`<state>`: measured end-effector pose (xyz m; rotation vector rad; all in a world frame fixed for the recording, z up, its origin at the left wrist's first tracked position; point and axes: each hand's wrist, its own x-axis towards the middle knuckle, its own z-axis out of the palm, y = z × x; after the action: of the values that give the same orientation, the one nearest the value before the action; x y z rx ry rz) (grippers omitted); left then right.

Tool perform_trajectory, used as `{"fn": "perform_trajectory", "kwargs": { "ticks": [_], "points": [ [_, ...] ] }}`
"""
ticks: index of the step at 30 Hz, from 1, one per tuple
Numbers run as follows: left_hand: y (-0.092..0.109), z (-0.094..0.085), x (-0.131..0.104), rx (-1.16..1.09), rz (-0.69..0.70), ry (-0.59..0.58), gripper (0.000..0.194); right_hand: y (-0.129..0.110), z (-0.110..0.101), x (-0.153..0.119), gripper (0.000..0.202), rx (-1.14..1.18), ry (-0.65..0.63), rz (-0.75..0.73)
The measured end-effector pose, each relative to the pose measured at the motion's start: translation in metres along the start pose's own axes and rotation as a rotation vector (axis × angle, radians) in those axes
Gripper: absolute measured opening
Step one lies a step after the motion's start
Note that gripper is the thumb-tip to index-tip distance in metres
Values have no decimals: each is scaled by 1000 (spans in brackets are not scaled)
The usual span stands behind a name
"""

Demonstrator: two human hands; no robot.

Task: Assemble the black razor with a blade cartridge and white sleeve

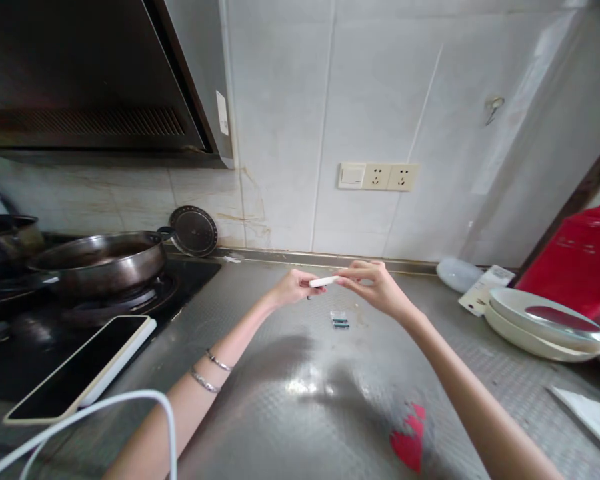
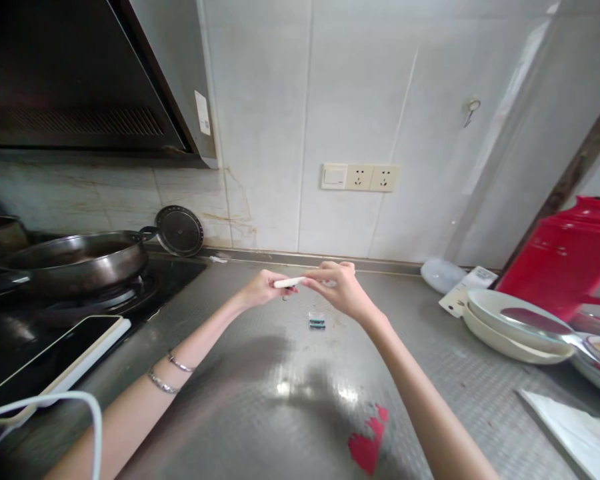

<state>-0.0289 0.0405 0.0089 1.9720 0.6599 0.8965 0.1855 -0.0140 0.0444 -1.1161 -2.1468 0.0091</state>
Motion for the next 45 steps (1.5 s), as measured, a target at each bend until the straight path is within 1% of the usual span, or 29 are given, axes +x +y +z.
{"fn": "perform_trajectory", "kwargs": {
  "ticks": [3, 6, 9, 12, 15, 18, 20, 23, 25, 29, 32, 34, 36, 38, 41, 43, 45],
  "points": [
    [-1, -1, 1, -11, 3, -6, 19, 7, 2, -1, 44, 34, -12, 30],
    [-4, -1, 1, -23, -10, -13, 17, 15, 1, -3, 43, 29, 17, 86],
    [-5, -1, 2, -12, -22, -20, 18, 10, 1, -2, 39, 40, 24, 53],
    [-3, -2, 1, 10, -11, -29, 18, 5, 3, -1, 40, 56, -8, 10],
    [-2, -3, 1, -9, 5, -41, 16, 16, 3, -3, 42, 113, -29, 41],
    [-4, -2, 1, -37, 7, -49, 16, 25, 0, -5, 41, 143, -7, 95],
    [-6, -1, 1, -37, 6, -43, 16, 21, -2, -4, 40, 139, 1, 80],
    [-7, -1, 2, -13, -6, -36, 16, 11, -2, -2, 38, 123, -21, 11],
    [-6, -2, 1, 3, -6, -36, 16, 12, -2, -2, 38, 129, -38, -7],
    [-7, -1, 1, 11, -5, -34, 16, 22, -5, -4, 40, 142, -22, 29],
    [-9, 3, 1, 12, -32, -33, 15, 17, -5, -3, 39, 118, -2, 8],
    [-9, 4, 1, 26, -38, -35, 15, 11, -4, -2, 38, 103, -22, -29],
    [-7, 4, 1, 39, -29, -37, 16, 11, -3, -2, 36, 99, -46, -39],
    [-6, 1, 1, 39, -10, -37, 16, 17, -5, -3, 36, 115, -52, -11],
    [-8, -1, 2, 18, 4, -24, 16, 23, -10, -4, 36, 119, -27, 31],
    [-10, 0, 2, 13, 2, -18, 16, 20, -11, -3, 36, 102, -13, 18],
    [-10, 2, 2, 26, -2, -23, 15, 13, -10, -2, 35, 82, -28, -22]
  ]
}}
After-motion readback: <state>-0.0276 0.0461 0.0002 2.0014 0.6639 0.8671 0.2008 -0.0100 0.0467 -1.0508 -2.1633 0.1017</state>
